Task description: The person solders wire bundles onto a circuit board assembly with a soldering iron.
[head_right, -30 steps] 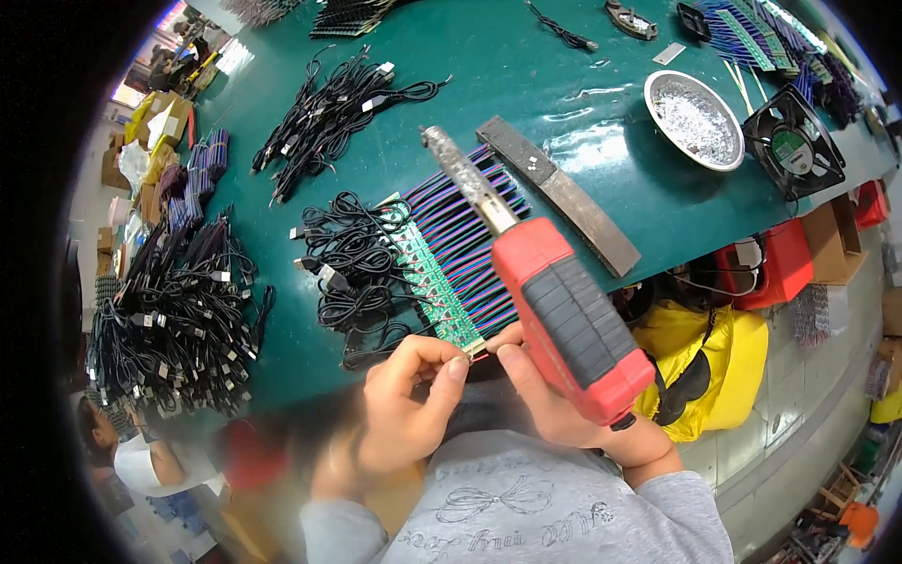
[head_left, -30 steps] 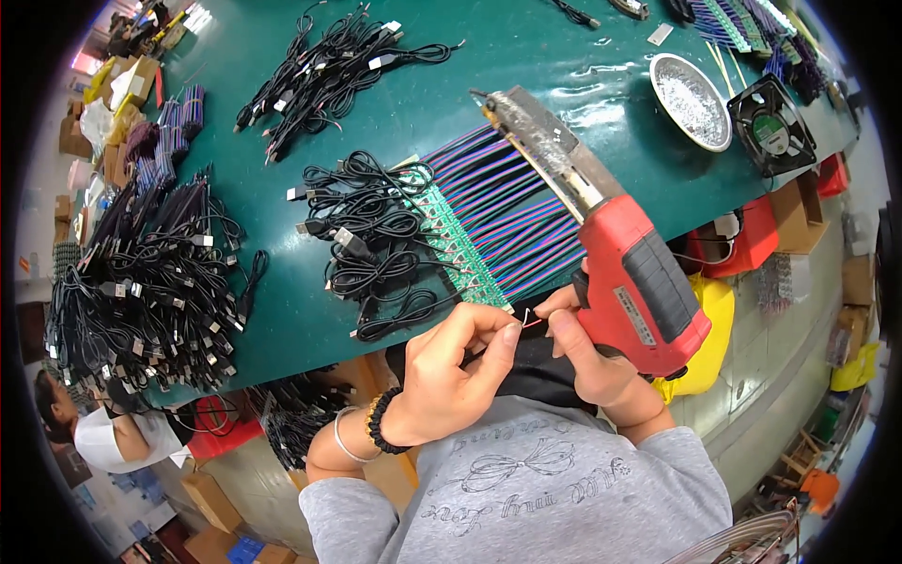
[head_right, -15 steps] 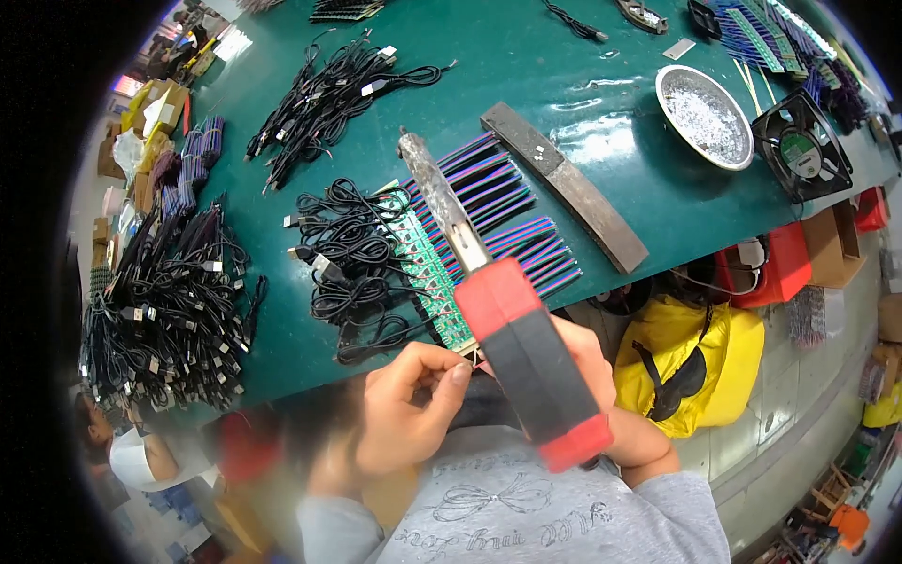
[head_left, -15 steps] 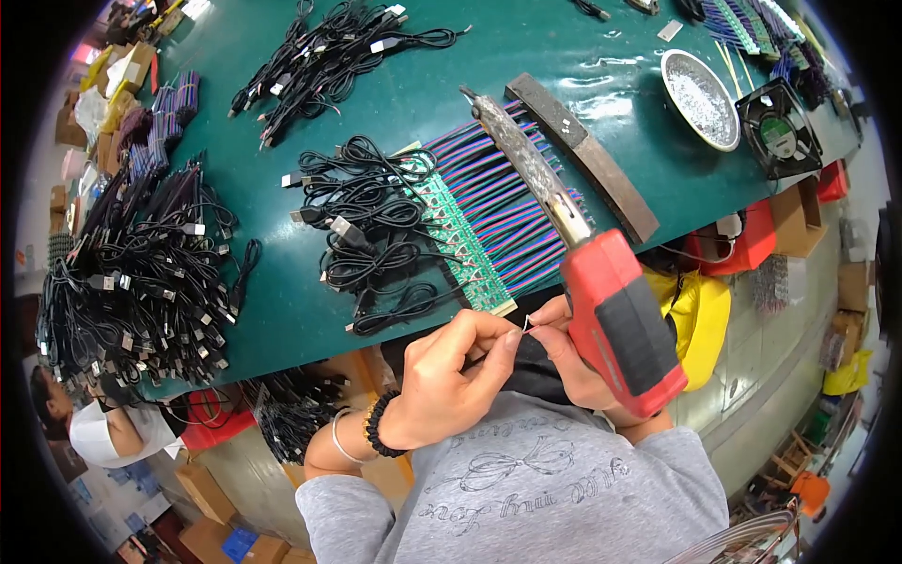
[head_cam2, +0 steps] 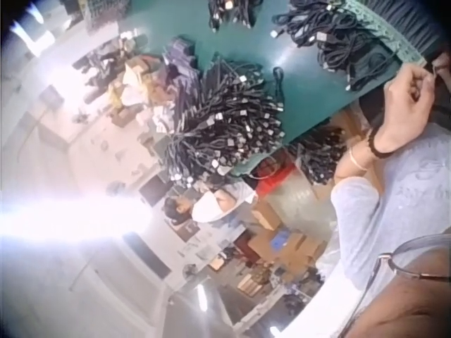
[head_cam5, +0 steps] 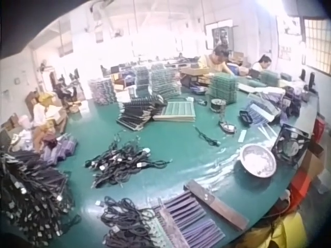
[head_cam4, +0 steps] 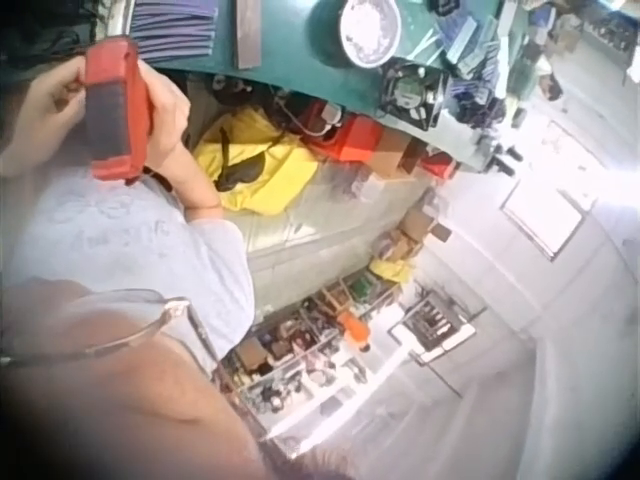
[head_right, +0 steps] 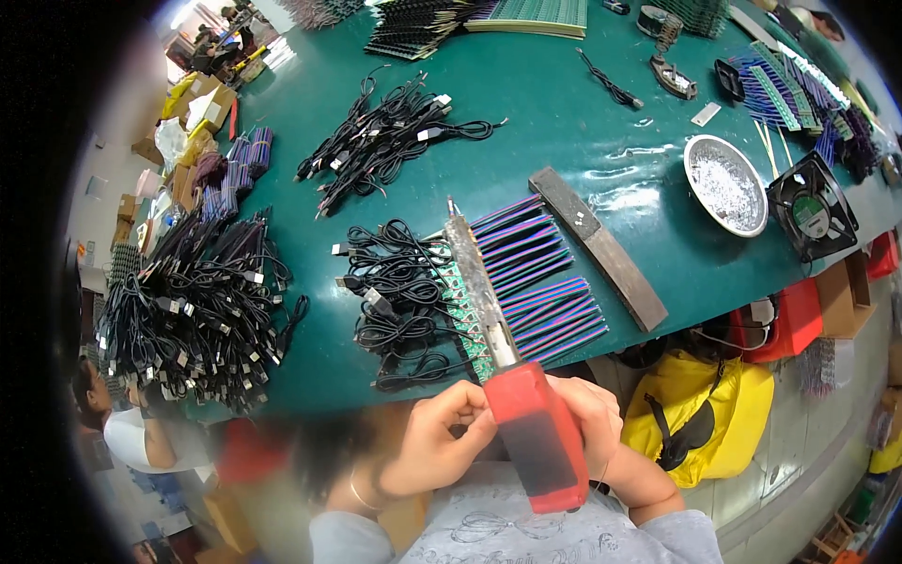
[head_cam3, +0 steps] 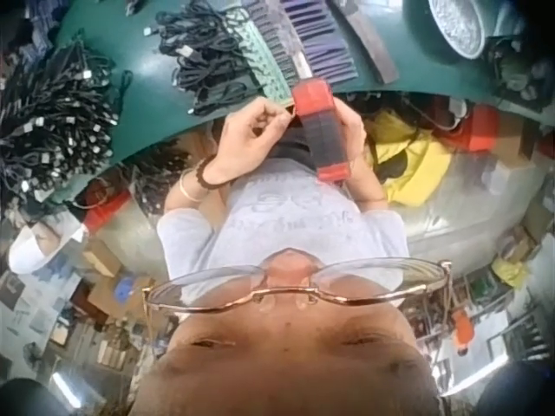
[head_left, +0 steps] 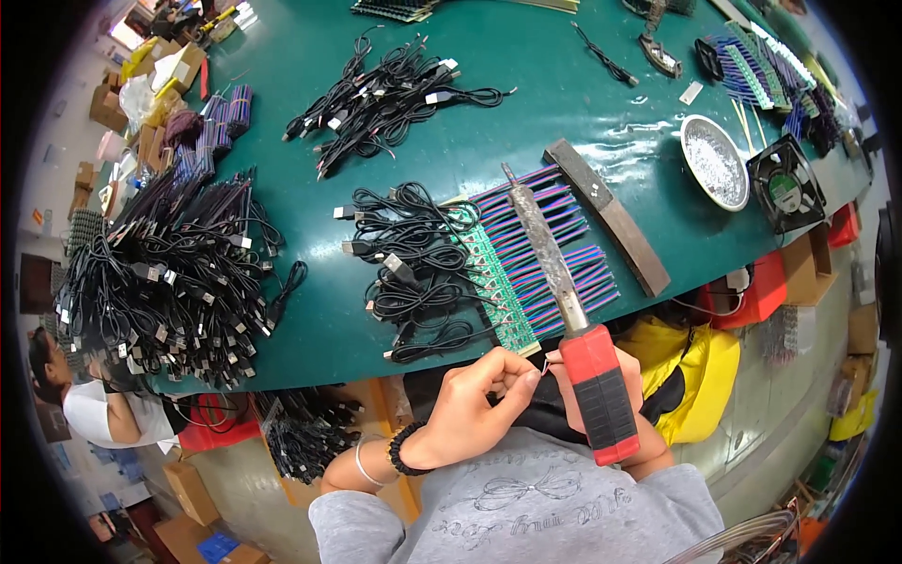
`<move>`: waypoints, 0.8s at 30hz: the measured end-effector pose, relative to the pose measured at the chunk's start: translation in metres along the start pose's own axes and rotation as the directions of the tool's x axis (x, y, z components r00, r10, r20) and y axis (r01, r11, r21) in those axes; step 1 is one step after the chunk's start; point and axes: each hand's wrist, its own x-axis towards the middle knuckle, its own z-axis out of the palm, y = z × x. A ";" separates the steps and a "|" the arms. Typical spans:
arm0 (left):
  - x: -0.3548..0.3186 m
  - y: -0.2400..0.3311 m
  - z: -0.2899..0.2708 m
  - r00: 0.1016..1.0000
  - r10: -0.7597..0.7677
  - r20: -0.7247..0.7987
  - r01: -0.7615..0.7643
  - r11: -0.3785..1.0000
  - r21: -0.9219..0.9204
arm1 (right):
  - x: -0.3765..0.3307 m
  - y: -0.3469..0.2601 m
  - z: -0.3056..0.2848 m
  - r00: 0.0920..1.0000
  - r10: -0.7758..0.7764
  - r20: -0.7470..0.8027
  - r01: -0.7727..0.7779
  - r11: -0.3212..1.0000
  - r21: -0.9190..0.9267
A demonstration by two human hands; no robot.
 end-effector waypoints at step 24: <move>0.000 0.010 -0.007 0.999 0.036 -0.007 -0.034 0.989 0.145 | -0.011 -0.001 -0.009 0.929 0.359 0.087 -0.368 0.916 0.157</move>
